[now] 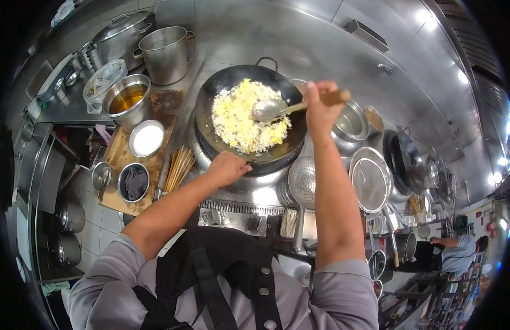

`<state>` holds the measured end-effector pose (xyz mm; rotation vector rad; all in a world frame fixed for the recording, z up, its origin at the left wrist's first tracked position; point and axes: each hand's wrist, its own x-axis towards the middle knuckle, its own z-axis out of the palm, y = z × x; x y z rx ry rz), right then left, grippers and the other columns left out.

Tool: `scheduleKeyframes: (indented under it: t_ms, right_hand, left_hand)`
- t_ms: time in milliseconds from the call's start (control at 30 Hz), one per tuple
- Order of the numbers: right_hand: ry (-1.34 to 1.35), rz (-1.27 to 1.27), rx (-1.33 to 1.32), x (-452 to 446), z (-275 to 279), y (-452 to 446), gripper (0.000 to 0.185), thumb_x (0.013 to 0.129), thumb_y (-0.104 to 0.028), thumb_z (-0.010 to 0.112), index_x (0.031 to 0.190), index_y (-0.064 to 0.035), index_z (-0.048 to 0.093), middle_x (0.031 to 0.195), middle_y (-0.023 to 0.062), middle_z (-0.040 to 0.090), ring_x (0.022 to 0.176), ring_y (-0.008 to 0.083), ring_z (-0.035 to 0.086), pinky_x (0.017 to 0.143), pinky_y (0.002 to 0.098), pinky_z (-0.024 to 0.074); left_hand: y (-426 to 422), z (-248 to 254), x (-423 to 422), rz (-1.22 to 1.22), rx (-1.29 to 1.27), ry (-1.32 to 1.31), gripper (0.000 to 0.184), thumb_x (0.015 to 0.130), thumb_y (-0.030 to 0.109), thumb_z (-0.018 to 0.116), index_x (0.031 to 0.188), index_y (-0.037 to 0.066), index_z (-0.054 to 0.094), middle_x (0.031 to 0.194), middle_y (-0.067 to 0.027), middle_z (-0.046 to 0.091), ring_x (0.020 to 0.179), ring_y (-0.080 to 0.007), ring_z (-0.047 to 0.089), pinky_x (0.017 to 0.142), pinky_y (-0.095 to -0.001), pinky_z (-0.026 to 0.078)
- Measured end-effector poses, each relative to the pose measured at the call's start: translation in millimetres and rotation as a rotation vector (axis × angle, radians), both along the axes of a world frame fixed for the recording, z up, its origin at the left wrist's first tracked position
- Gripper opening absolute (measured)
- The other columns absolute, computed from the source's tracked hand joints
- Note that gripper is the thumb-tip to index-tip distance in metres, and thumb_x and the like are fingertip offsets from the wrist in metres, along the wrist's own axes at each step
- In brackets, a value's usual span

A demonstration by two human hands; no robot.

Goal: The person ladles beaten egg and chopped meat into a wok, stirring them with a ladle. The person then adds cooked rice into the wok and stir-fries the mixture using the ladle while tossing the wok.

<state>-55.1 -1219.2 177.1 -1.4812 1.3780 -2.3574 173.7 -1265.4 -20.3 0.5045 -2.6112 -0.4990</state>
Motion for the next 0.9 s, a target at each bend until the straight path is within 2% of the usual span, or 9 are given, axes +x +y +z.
scheduleKeyframes:
  t_ms: [100, 233, 367, 500, 633, 700, 767, 800, 900]
  right_hand:
    - [-0.058, 0.049, -0.035, 10.2, 57.3, 38.3, 0.018, 0.092, -0.006, 0.074, 0.087, -0.0034, 0.057, 0.066, 0.0022, 0.059, 0.053, 0.0100, 0.057, 0.051, 0.0250, 0.0462]
    - [-0.081, 0.018, -0.007, 1.6, -15.1, 40.6, 0.017, 0.092, -0.004, 0.073, 0.093, -0.0022, 0.057, 0.066, 0.0022, 0.058, 0.052, 0.0092, 0.054, 0.049, 0.0255, 0.0435]
    - [-0.105, 0.112, -0.048, 41.3, 59.9, 56.5, 0.021, 0.094, -0.001, 0.071, 0.088, -0.0061, 0.052, 0.061, 0.0008, 0.050, 0.047, 0.0094, 0.045, 0.049, 0.0293, 0.0432]
    - [-0.076, 0.110, 0.068, 46.7, -11.3, 23.3, 0.020, 0.093, -0.001, 0.072, 0.088, -0.0041, 0.052, 0.060, 0.0001, 0.048, 0.047, 0.0102, 0.045, 0.048, 0.0301, 0.0422]
    - [-0.032, 0.174, 0.010, 72.4, 65.1, 24.9, 0.021, 0.092, 0.000, 0.072, 0.089, -0.0041, 0.052, 0.061, 0.0021, 0.052, 0.047, 0.0111, 0.047, 0.048, 0.0299, 0.0447]
    - [0.034, 0.161, -0.051, 69.9, 28.8, 11.3, 0.020, 0.091, -0.001, 0.073, 0.089, -0.0040, 0.053, 0.062, 0.0028, 0.054, 0.048, 0.0108, 0.049, 0.049, 0.0287, 0.0450]
    - [0.200, -0.047, 0.035, 37.3, -31.6, -34.0, 0.021, 0.090, -0.003, 0.075, 0.087, -0.0031, 0.054, 0.062, 0.0025, 0.054, 0.049, 0.0103, 0.050, 0.048, 0.0275, 0.0443]
    - [0.076, 0.116, 0.044, 48.3, 0.6, -36.8, 0.022, 0.090, -0.004, 0.077, 0.086, -0.0031, 0.055, 0.062, 0.0022, 0.055, 0.050, 0.0105, 0.052, 0.048, 0.0269, 0.0440]
    - [0.052, 0.154, -0.001, 93.6, 61.2, -15.5, 0.022, 0.090, -0.003, 0.077, 0.086, -0.0040, 0.055, 0.063, 0.0026, 0.056, 0.049, 0.0107, 0.052, 0.047, 0.0270, 0.0436]
  left_hand:
    - [-2.3, 0.0, 1.5, -0.020, 0.003, 0.001, 0.042, 0.098, 0.040, 0.061, 0.074, 0.006, 0.065, 0.073, -0.0163, 0.067, 0.077, -0.0403, 0.065, 0.076, -0.0523, 0.048]
    - [-6.3, -10.1, -1.2, -0.060, 0.005, 0.058, 0.039, 0.099, 0.037, 0.062, 0.074, 0.006, 0.065, 0.072, -0.0155, 0.066, 0.076, -0.0397, 0.065, 0.074, -0.0524, 0.048]
    - [-5.9, -10.9, 2.9, -0.040, 0.026, 0.072, 0.039, 0.100, 0.037, 0.060, 0.076, 0.006, 0.064, 0.076, -0.0156, 0.066, 0.082, -0.0392, 0.065, 0.078, -0.0518, 0.047]
    - [-4.4, -10.8, 2.3, -0.018, 0.016, -0.005, 0.035, 0.102, 0.033, 0.058, 0.079, 0.007, 0.064, 0.079, -0.0133, 0.066, 0.084, -0.0368, 0.064, 0.082, -0.0507, 0.046]
    - [-7.4, -18.4, 2.5, -0.056, 0.034, 0.050, 0.034, 0.102, 0.033, 0.058, 0.081, 0.007, 0.064, 0.080, -0.0137, 0.067, 0.084, -0.0387, 0.063, 0.080, -0.0522, 0.045]
    - [-6.8, -16.8, 2.2, -0.035, 0.010, 0.013, 0.033, 0.101, 0.033, 0.058, 0.081, 0.008, 0.065, 0.080, -0.0137, 0.067, 0.084, -0.0388, 0.064, 0.080, -0.0527, 0.045]
    - [-7.8, -16.9, 0.6, -0.036, -0.028, -0.013, 0.031, 0.101, 0.032, 0.059, 0.082, 0.009, 0.066, 0.081, -0.0112, 0.067, 0.085, -0.0356, 0.064, 0.081, -0.0502, 0.046]
    - [-8.3, -18.6, 1.8, -0.037, -0.017, 0.004, 0.030, 0.101, 0.032, 0.060, 0.082, 0.009, 0.066, 0.081, -0.0115, 0.067, 0.085, -0.0359, 0.064, 0.081, -0.0500, 0.046]
    - [-8.3, -18.6, 2.3, -0.049, -0.020, 0.024, 0.031, 0.101, 0.032, 0.060, 0.082, 0.008, 0.066, 0.080, -0.0137, 0.067, 0.082, -0.0395, 0.063, 0.080, -0.0513, 0.046]
